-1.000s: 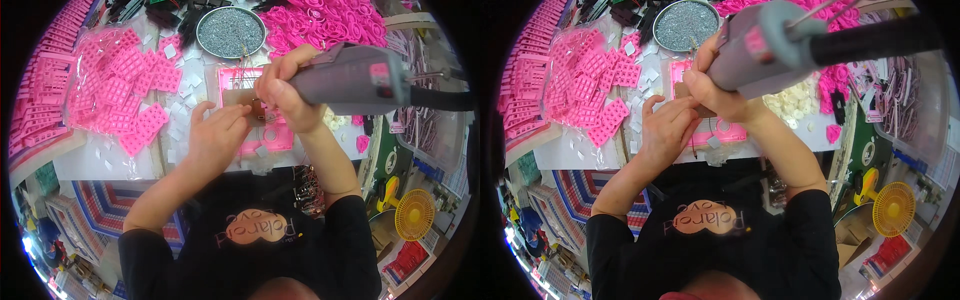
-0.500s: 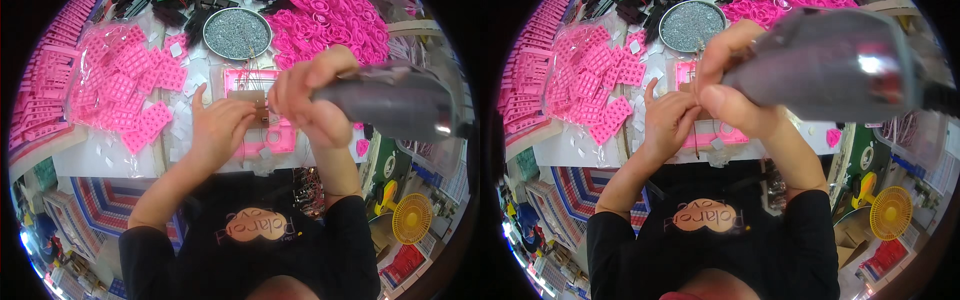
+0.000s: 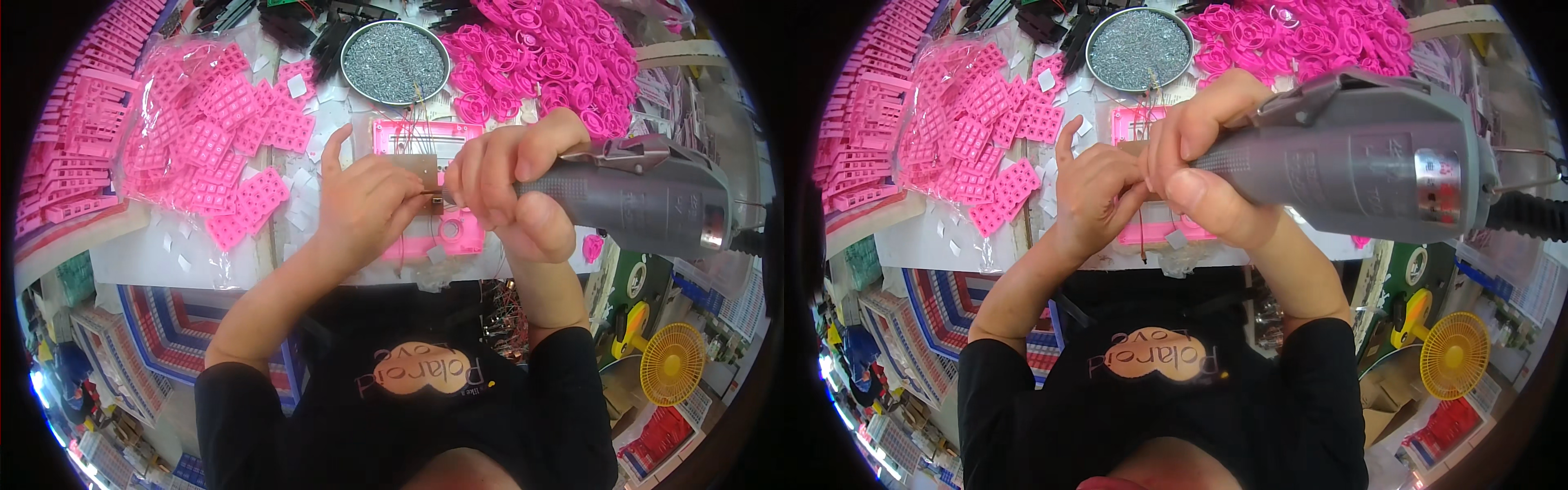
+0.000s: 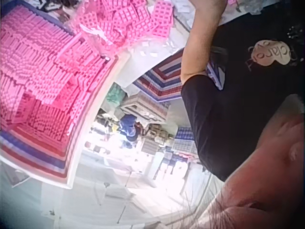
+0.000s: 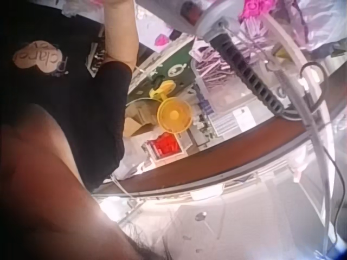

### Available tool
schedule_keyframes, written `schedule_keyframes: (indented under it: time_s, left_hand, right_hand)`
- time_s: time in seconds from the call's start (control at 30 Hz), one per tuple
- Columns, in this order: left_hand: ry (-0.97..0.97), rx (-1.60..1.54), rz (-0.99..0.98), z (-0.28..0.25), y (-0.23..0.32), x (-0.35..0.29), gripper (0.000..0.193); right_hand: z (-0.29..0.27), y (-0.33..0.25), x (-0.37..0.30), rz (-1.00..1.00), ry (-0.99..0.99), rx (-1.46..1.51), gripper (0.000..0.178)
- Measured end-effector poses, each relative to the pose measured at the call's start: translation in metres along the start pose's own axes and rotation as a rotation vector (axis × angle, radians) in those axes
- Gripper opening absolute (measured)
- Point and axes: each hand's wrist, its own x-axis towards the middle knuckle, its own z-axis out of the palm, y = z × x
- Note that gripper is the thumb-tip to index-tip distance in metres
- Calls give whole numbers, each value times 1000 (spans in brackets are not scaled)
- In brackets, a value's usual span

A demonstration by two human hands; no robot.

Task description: Assembling the internal components of a toy pink phone using a glue gun.

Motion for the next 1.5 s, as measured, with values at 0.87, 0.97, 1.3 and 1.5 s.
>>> schedule_keyframes:
  time_s: [0.87, 0.97, 1.3, 1.5]
  left_hand:
    - [-161, 488, -151, 7, -109, 108, 34]
    - [-96, 305, -109, -15, -79, 90, 22]
    - [-128, -73, -127, -18, -2, -29, 14]
    - [-62, -83, -160, -14, 1, -34, 19]
  right_hand:
    - [19, 21, -29, 229, -118, -331, 22]
    - [16, 23, -32, 246, -137, -328, 22]
    - [26, 13, -8, 65, -29, -5, 32]
    - [26, 16, -6, 77, -68, -18, 30]
